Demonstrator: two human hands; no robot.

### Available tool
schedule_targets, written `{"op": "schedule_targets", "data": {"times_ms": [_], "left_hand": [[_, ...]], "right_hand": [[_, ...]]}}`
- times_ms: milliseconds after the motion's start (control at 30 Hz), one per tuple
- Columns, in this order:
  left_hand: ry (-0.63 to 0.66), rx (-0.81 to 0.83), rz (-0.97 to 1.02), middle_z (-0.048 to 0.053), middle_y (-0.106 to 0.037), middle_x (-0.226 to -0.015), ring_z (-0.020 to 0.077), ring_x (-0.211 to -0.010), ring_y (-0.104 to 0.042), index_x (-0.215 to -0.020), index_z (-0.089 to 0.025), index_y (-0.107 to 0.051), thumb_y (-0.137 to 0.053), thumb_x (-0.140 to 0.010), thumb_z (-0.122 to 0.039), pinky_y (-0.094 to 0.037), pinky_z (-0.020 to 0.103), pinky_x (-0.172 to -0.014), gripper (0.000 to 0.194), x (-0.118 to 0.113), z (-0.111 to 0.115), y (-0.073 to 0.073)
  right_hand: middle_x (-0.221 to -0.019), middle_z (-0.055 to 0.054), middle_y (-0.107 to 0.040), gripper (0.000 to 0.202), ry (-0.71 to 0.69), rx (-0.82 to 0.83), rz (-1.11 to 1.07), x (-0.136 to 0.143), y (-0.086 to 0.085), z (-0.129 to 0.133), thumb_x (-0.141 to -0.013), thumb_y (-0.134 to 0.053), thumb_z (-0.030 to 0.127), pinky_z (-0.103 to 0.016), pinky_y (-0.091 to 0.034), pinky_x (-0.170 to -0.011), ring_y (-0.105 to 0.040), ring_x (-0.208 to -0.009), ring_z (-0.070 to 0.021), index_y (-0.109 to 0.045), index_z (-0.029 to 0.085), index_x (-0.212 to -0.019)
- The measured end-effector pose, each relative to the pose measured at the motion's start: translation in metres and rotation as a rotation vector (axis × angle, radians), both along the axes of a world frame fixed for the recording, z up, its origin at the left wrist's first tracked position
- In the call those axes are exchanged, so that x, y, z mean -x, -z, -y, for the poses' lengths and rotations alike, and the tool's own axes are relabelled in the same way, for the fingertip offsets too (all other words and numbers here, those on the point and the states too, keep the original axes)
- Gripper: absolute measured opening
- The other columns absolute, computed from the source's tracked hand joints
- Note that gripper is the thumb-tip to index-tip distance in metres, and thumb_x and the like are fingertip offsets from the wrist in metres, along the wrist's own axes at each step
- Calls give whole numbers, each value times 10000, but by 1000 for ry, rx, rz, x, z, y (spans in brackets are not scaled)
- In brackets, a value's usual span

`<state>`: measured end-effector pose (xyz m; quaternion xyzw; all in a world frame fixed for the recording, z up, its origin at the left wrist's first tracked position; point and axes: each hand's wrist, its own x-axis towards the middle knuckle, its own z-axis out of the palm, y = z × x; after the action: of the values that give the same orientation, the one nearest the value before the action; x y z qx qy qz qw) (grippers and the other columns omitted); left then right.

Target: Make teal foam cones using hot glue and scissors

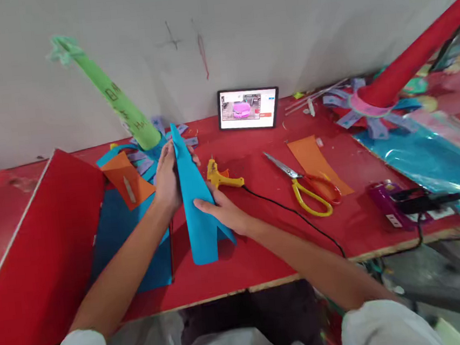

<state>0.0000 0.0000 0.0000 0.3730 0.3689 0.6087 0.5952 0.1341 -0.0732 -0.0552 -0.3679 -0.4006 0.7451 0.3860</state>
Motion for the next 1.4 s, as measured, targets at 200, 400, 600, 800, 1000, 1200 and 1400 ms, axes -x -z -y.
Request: {"op": "schedule_targets", "data": {"times_ms": [200, 400, 600, 800, 1000, 1200, 1400], "left_hand": [[74, 110, 21, 45, -757, -807, 153, -678, -742, -981, -189, -689, -593, -1057, -494, -579, 230, -589, 328, 2, 1, -1], [169, 138, 49, 43, -734, -789, 177, -689, -755, -976, -199, -650, -610, -1036, -550, -590, 251, -593, 359, 3, 4, -3], [208, 106, 104, 17, -687, -732, 164, -624, -714, -1089, -219, -638, -549, -1078, -498, -561, 251, -564, 293, 1, 6, -4], [203, 206, 144, 14, -642, -692, 146, -576, -663, -967, -211, -621, -599, -1028, -608, -538, 252, -539, 402, -1, 8, -7], [130, 137, 223, -16, -612, -737, 96, -539, -602, -1035, -237, -637, -530, -1101, -429, -538, 210, -547, 229, 0, 4, -6], [135, 142, 241, 2, -576, -733, 85, -525, -546, -878, -205, -610, -442, -1129, -435, -508, 190, -513, 380, 3, 1, -5], [177, 91, 306, -8, -511, -723, 76, -530, -492, -900, -201, -604, -398, -1145, -399, -460, 180, -492, 376, 3, 1, -9]], "right_hand": [[-1391, -67, -718, 757, -11, -18, -1, -2, -4, 0, -820, -826, 597, -505, -567, -1120, -681, -1266, -319, -583, 298, -1472], [-1415, -58, -714, 746, -7, -15, -35, -2, -2, -1, -842, -819, 582, -515, -547, -1160, -669, -1315, -316, -581, 315, -1497], [-1382, -71, -724, 723, 0, -23, -15, -2, 0, -1, -850, -816, 577, -521, -559, -1147, -690, -1277, -317, -583, 294, -1473], [-1458, -87, -675, 737, -16, -124, 29, -3, 1, -4, -869, -778, 627, -496, -556, -1146, -657, -1329, -316, -547, 277, -1476], [-1424, -118, -685, 675, -40, -330, 143, -4, 8, -10, -922, -691, 685, -486, -526, -1155, -648, -1328, -317, -580, 230, -1408], [-1134, -97, -753, 458, 10, -555, 353, -13, 10, -17, -1072, -471, 607, -402, -574, -929, -706, -1050, -259, -644, 198, -1186], [-1159, -125, -718, 255, 177, -892, 1076, -39, 0, -32, -1042, -466, 211, -383, -501, -890, -652, -1088, -286, -671, 182, -1190]]}}
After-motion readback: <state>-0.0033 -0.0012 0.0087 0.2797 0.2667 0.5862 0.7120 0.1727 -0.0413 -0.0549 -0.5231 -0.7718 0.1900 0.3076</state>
